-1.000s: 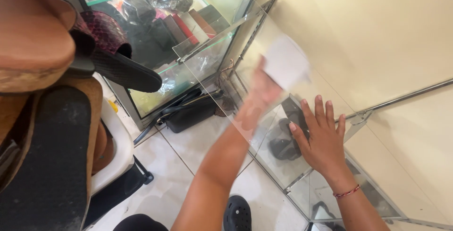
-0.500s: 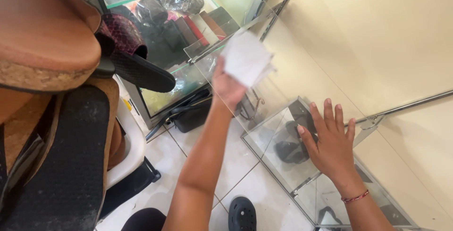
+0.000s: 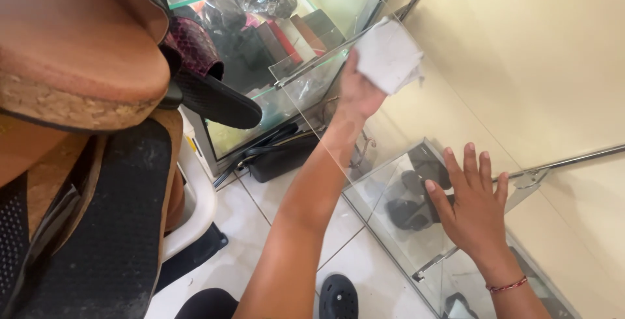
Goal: The person wipes down glass panels and shelves of a display cabinet using a cloth.
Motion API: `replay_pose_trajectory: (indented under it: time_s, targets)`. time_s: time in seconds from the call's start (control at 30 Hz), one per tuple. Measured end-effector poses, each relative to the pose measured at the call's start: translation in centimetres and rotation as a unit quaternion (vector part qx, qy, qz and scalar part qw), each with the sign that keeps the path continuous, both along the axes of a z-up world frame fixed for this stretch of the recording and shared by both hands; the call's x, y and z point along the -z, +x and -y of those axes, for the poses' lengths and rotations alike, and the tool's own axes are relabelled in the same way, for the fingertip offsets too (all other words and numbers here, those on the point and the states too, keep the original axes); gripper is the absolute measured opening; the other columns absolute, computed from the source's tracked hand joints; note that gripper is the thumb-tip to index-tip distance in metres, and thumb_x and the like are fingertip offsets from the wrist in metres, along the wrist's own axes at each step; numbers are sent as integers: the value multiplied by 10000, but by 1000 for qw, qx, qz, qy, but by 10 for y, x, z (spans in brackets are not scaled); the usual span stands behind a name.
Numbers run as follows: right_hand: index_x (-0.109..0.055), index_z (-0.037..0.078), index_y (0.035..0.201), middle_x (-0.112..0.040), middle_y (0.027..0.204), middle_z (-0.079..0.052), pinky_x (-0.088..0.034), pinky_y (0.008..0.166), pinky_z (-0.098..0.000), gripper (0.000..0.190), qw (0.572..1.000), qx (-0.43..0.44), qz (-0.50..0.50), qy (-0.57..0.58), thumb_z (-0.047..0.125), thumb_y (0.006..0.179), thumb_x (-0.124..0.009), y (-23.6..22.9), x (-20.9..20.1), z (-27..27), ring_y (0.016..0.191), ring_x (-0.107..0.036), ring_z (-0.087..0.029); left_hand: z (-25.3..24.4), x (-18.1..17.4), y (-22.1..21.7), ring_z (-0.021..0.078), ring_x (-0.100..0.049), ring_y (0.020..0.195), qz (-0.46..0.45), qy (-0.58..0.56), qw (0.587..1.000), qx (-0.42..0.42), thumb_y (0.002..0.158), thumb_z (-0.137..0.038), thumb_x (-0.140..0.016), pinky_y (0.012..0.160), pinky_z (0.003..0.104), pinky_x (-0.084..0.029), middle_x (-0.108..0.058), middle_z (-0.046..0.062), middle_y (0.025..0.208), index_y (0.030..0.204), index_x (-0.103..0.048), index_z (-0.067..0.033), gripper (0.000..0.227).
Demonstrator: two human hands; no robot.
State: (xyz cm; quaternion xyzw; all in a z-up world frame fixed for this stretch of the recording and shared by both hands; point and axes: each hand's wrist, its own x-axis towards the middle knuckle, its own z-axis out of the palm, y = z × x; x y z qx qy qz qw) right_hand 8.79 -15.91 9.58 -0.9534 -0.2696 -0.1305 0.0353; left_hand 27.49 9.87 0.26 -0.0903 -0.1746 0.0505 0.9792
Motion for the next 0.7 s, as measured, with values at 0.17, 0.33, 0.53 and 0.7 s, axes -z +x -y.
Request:
replay_pose_trajectory:
  time_s: [0.17,0.33,0.53,0.7]
  targets:
    - [-380,204,1574,-256,1668,-187,-46,1180,-662,706,1000,-3,6,-9,594,986,-416,2,0,0,1544,-159,-409,-16,14,-65,392,-427,1442,11,22,998,-55,1095,-510,-351,1229,576,-316,-445,171,1571,1543,-400,-42,650]
    - [-381,192,1579,-265,1660,-200,-45,1175,-674,706,1000,-7,6,-2,590,997,-404,1,3,0,1548,-157,-417,-4,2,-8,359,-425,1441,-18,-3,1000,-8,1117,-531,-367,1240,540,-301,-445,146,1573,1552,-399,-47,652]
    - [-387,200,1575,-271,1663,-199,-47,1178,-678,704,1000,-8,5,1,597,994,-410,1,2,1,1547,-163,-415,-14,8,-40,361,-432,1436,-41,0,999,-32,1103,-489,-385,1241,533,-300,-456,154,1566,1538,-420,-39,626]
    - [-389,200,1573,-276,1654,-204,-39,1173,-674,706,1000,-8,9,1,595,988,-413,-2,-2,1,1544,-163,-414,-45,19,-148,398,-427,1443,-65,20,992,-103,1096,-433,-372,1236,556,-293,-455,181,1570,1531,-414,-7,610]
